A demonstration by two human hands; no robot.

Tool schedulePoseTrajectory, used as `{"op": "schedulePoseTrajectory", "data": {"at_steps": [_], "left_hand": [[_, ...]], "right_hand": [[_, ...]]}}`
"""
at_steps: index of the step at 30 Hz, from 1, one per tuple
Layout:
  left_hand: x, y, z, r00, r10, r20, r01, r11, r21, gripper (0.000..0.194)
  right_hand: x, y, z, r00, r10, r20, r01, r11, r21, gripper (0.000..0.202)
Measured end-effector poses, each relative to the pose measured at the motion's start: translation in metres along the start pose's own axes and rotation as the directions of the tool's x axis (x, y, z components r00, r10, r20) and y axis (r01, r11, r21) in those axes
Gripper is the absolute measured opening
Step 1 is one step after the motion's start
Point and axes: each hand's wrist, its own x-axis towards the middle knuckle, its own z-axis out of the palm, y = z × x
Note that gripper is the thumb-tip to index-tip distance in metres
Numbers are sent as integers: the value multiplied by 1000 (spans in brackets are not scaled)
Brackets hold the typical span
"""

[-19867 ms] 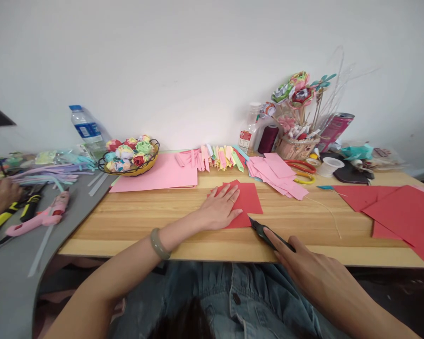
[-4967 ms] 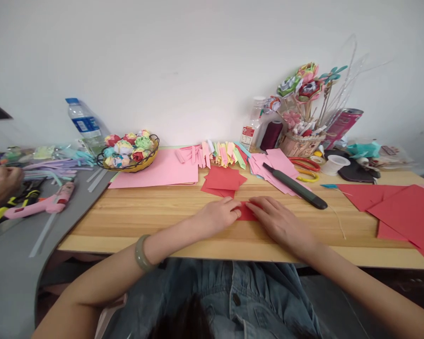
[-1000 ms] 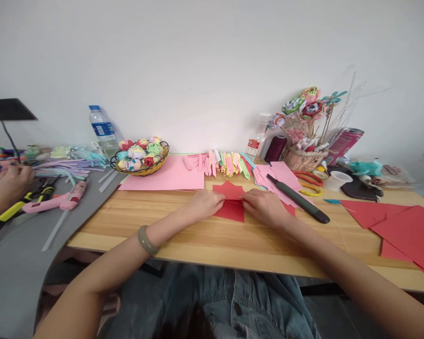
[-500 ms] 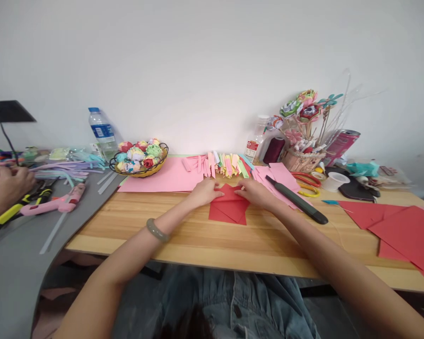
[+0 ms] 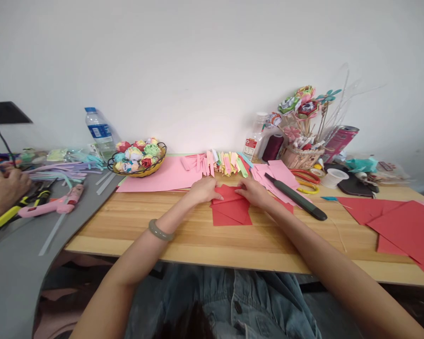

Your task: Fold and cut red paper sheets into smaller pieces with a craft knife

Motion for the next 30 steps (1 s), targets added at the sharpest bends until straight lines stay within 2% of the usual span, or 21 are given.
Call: {"op": "schedulePoseTrajectory", "data": {"at_steps": [2, 5, 10, 12, 15, 17, 21, 26, 30], "left_hand": [[-2, -1, 0, 999, -12, -51, 9, 999, -54, 22], [-1, -4, 1, 991, -28, -134, 4, 984, -178, 16], [2, -8, 3, 987, -31, -158, -44, 892, -449, 16], [2, -6, 2, 991, -45, -124, -37, 809, -587, 20], [-2, -1, 0, 996, -89, -30, 29, 593, -805, 32], [-4, 2, -2, 992, -130, 8, 68, 463, -884, 38], [-7, 7, -4, 988, -153, -34, 26, 375, -927, 39], [-9, 10, -5, 985, -108, -132, -82, 375, -923, 40], [-9, 12, -5, 977, -110, -181, -135, 337, -932, 37]], "right_hand": [[-1, -1, -2, 999, 17, -49, -11, 994, 111, 15], [-3, -5, -9, 993, 53, -105, -18, 951, 308, 23], [-8, -9, -18, 996, 63, -55, -21, 823, 567, 40], [-8, -8, -19, 997, 67, -31, -33, 775, 631, 41], [-8, -7, -21, 996, 77, -48, -21, 709, 704, 39], [-8, -9, -23, 994, 83, -76, 0, 673, 740, 36], [-10, -17, -30, 986, 106, -129, 37, 615, 788, 33], [-14, -22, -37, 976, 134, -171, 64, 576, 815, 31], [-16, -24, -41, 968, 143, -204, 87, 574, 815, 28]]}}
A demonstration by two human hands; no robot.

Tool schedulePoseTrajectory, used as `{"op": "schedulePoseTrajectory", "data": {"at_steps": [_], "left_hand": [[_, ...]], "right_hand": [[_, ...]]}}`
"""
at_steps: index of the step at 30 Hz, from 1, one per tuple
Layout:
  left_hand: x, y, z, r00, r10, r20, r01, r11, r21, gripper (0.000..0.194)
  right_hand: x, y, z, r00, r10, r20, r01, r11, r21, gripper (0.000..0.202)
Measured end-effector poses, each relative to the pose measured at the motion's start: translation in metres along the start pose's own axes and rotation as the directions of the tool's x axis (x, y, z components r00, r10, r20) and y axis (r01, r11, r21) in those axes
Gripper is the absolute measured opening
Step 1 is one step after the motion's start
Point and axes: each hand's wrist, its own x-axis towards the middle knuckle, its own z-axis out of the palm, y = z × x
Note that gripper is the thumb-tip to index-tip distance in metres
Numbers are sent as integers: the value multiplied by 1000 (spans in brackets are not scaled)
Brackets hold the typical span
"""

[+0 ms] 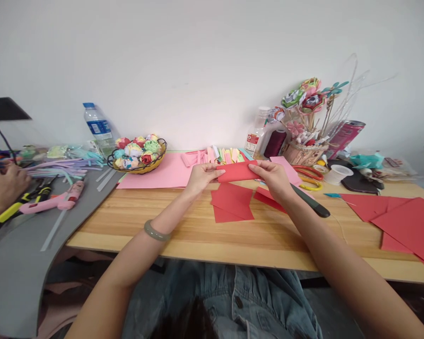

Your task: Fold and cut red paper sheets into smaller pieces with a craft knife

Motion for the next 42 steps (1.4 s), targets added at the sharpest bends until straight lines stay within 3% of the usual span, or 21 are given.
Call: {"op": "schedulePoseTrajectory", "data": {"at_steps": [8, 42], "left_hand": [[0, -1, 1, 997, 4, -78, -10, 998, -67, 36], [-11, 10, 3, 999, 30, 12, -28, 990, -136, 29]], "right_hand": [[-3, -6, -1, 998, -62, 2, 62, 998, -20, 25], [1, -3, -7, 999, -31, 27, 29, 998, 60, 21]]}}
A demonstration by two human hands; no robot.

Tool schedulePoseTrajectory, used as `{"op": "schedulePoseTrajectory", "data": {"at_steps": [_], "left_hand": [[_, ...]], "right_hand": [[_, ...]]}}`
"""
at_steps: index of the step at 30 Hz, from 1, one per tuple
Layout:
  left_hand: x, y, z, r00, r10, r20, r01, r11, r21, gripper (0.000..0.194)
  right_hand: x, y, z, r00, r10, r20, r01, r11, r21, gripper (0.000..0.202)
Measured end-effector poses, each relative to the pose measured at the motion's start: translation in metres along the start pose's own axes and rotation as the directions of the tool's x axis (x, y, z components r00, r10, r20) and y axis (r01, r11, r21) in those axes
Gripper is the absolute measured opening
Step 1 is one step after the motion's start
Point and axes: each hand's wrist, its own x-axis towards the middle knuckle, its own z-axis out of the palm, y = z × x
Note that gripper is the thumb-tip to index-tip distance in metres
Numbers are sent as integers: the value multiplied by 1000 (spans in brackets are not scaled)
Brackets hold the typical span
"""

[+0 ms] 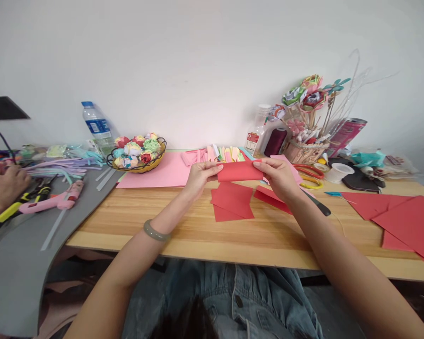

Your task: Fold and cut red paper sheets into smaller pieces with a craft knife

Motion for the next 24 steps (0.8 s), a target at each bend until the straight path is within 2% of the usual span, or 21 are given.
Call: {"op": "schedulePoseTrajectory", "data": {"at_steps": [7, 24], "left_hand": [[-1, 2, 2, 1000, 10, -6, -11, 1000, -24, 24], [1, -1, 1, 1000, 17, -4, -17, 999, -35, 27]], "right_hand": [[-1, -2, 0, 1000, -2, 1, 2, 1000, 13, 20], [1, 2, -1, 1000, -18, 9, 18, 998, 52, 17]]}}
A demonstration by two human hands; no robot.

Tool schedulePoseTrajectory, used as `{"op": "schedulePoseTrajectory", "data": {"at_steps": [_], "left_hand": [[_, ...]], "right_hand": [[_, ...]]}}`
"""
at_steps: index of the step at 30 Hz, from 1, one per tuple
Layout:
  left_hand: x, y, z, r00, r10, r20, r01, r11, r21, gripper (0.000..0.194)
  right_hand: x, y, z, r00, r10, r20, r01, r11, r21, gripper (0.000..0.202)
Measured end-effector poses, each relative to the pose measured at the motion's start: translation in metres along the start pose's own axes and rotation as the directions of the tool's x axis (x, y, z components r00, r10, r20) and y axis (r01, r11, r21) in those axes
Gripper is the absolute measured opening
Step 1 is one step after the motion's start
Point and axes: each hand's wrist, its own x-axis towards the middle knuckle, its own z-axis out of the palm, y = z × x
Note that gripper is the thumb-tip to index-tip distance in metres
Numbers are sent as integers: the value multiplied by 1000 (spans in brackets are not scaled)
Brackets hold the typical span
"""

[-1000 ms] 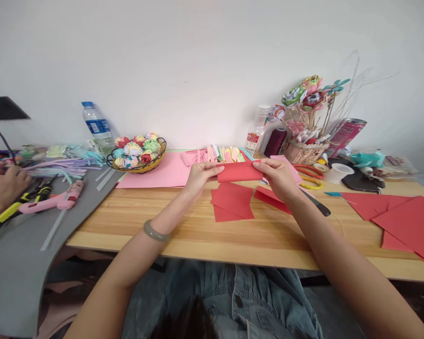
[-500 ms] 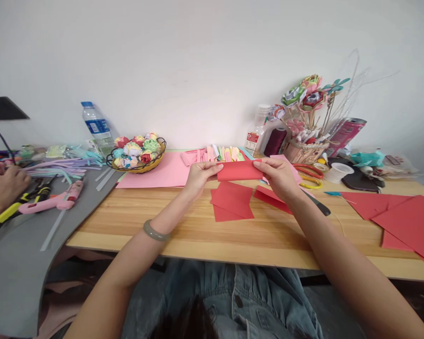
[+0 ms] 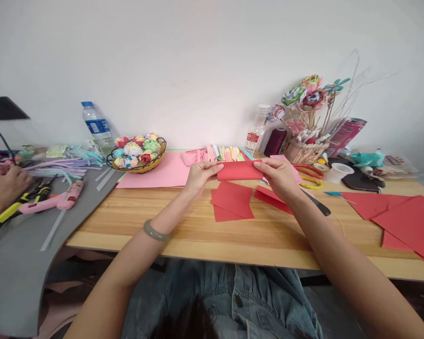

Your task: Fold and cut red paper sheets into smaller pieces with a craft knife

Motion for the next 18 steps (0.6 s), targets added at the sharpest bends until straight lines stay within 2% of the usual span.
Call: {"op": "schedulePoseTrajectory", "data": {"at_steps": [10, 18], "left_hand": [[-1, 6, 3, 999, 29, -45, -27, 999, 36, 24], [-2, 10, 3, 997, 71, -30, -69, 996, 65, 22]], "right_hand": [[-1, -2, -4, 999, -42, 6, 42, 999, -35, 14], [0, -2, -7, 994, -109, 0, 108, 991, -76, 13]]}}
